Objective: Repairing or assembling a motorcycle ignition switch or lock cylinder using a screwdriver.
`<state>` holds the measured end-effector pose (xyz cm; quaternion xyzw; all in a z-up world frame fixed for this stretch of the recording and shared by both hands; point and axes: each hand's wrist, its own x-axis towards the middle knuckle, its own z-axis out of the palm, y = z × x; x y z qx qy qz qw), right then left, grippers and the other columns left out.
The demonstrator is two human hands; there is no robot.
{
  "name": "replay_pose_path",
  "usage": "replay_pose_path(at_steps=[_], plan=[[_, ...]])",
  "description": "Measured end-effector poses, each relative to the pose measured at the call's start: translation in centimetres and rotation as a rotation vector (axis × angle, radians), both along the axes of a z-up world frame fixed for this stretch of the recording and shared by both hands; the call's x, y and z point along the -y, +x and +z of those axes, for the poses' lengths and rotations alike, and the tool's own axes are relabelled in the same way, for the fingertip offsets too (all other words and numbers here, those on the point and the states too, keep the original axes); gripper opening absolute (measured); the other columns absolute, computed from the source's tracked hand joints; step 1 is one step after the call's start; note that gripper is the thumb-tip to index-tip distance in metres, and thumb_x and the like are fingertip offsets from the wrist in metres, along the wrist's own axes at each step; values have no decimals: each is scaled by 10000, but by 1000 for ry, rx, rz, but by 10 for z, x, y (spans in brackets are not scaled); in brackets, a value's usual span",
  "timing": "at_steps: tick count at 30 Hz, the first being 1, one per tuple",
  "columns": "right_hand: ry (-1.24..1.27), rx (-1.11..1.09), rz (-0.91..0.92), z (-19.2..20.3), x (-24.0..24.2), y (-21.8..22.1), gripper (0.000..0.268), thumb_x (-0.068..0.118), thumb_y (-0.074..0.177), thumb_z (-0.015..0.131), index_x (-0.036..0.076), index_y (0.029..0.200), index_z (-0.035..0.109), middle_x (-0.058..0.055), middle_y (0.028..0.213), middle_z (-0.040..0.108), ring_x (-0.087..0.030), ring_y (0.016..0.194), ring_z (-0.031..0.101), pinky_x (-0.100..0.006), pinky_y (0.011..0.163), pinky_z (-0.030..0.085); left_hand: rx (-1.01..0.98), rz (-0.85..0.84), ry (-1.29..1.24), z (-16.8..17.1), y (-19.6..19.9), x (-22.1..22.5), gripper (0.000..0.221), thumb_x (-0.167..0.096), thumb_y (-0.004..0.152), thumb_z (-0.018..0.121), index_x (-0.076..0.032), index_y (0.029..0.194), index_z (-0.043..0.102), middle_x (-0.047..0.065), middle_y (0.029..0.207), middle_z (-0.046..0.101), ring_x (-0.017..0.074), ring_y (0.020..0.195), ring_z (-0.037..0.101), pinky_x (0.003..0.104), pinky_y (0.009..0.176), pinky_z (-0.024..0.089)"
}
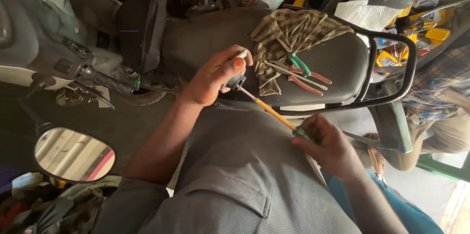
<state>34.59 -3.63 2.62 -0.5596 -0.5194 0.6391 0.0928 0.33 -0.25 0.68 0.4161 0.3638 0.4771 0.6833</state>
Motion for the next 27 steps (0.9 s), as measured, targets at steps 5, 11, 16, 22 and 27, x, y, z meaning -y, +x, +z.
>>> replay_pose_path(at_steps=[5, 11, 16, 22, 27], plan=[[956, 419, 175, 39, 9, -36, 317, 236, 793, 833, 59, 1002, 673, -93, 840, 687, -207, 762, 658, -343, 695, 524, 6, 53, -49, -9, 1, 6, 510, -581, 1017, 556, -86, 1136, 594, -52, 887, 521, 14, 687, 389, 203, 506, 292], [100, 185, 27, 17, 5, -8, 228, 273, 947, 726, 117, 1109, 758, -72, 771, 712, -140, 669, 695, -303, 642, 549, -14, 16, -48, -1, 3, 6, 501, -582, 1017, 558, -93, 1119, 590, -42, 815, 501, 18, 633, 366, 211, 492, 299], [470, 249, 101, 43, 10, -28, 315, 227, 773, 828, 61, 997, 682, -72, 832, 701, -181, 698, 688, -333, 636, 553, 20, 35, -64, -10, 4, 11, 501, -581, 1023, 570, -92, 1129, 591, -33, 857, 487, 17, 665, 379, 209, 496, 295], [1110, 466, 264, 50, 14, -32, 293, 197, 794, 840, 51, 1020, 726, -102, 866, 690, -282, 753, 665, -391, 702, 532, 51, 59, -82, -9, 11, 9, 464, -568, 1015, 556, -119, 1125, 589, -25, 913, 532, 15, 658, 417, 199, 490, 306], [516, 340, 212, 22, 6, 14, 225, 243, 892, 753, 37, 982, 765, -77, 727, 677, -179, 666, 613, -335, 640, 518, 15, 28, -14, 1, 17, 6, 426, -521, 1049, 591, -106, 1148, 591, -29, 865, 470, 11, 673, 370, 208, 507, 304]])
